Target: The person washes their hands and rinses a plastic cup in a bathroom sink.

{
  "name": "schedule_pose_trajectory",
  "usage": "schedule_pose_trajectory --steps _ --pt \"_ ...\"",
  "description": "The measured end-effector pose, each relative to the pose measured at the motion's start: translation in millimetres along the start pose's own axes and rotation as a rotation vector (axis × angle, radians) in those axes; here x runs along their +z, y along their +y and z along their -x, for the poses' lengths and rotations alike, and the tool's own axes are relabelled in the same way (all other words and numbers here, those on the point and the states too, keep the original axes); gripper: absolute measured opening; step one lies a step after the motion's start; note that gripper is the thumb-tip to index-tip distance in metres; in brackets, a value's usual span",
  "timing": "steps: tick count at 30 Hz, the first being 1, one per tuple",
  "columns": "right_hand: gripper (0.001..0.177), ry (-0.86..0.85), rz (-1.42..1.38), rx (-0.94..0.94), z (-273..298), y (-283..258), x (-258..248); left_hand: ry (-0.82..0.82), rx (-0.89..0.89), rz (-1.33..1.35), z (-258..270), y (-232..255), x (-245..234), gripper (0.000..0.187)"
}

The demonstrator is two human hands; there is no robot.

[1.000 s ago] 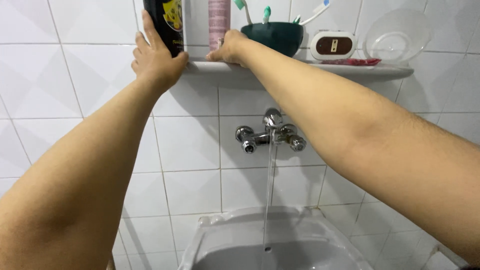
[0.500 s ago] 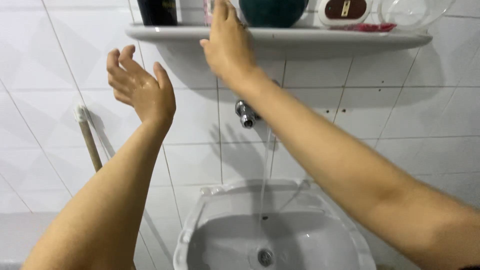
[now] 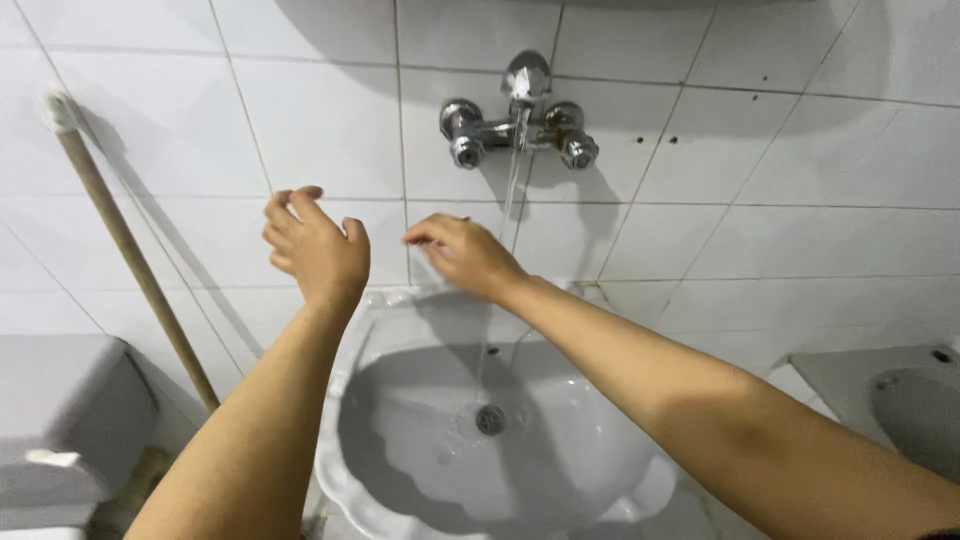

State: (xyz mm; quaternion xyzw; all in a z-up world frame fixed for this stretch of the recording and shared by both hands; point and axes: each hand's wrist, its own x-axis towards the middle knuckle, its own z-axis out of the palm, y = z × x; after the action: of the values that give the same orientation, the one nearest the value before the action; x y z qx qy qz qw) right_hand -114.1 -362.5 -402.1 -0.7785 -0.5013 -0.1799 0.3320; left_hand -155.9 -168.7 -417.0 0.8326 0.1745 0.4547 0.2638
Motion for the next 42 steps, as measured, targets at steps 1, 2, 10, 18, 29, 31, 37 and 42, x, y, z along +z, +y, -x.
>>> schedule_pose_trajectory --steps 1,2,10,18,29,31,37,42 --pt "0.015 0.049 -0.103 0.174 7.7 10.1 -1.6 -0.063 -0.038 0.018 7.1 -1.3 6.7 0.052" --pt "0.015 0.043 -0.102 0.188 12.4 24.4 -0.6 -0.077 -0.044 0.020 11.1 -1.1 13.4 0.052" --pt "0.063 -0.028 -0.439 0.841 52.0 73.8 -18.8 -0.669 0.045 0.206 54.1 9.5 91.6 0.024" --pt "0.059 -0.050 -0.318 0.914 113.7 89.1 -57.8 -0.926 0.089 0.351 58.7 73.7 112.7 0.033" --pt "0.038 0.565 0.471 0.660 149.8 212.1 -230.8 -1.130 -0.215 0.459 53.8 101.9 138.7 0.050" --pt "0.025 0.907 0.295 0.866 115.8 169.1 -293.3 -1.113 -0.182 0.493 51.5 102.1 158.2 0.054" --pt "0.027 1.130 -0.160 0.371 73.0 205.7 -445.9 -1.022 0.064 0.455 9.9 100.9 214.8 0.052" --pt "0.052 1.093 0.407 0.658 15.2 91.5 -450.7 -0.966 0.041 0.474 -12.2 123.7 180.9 0.038"
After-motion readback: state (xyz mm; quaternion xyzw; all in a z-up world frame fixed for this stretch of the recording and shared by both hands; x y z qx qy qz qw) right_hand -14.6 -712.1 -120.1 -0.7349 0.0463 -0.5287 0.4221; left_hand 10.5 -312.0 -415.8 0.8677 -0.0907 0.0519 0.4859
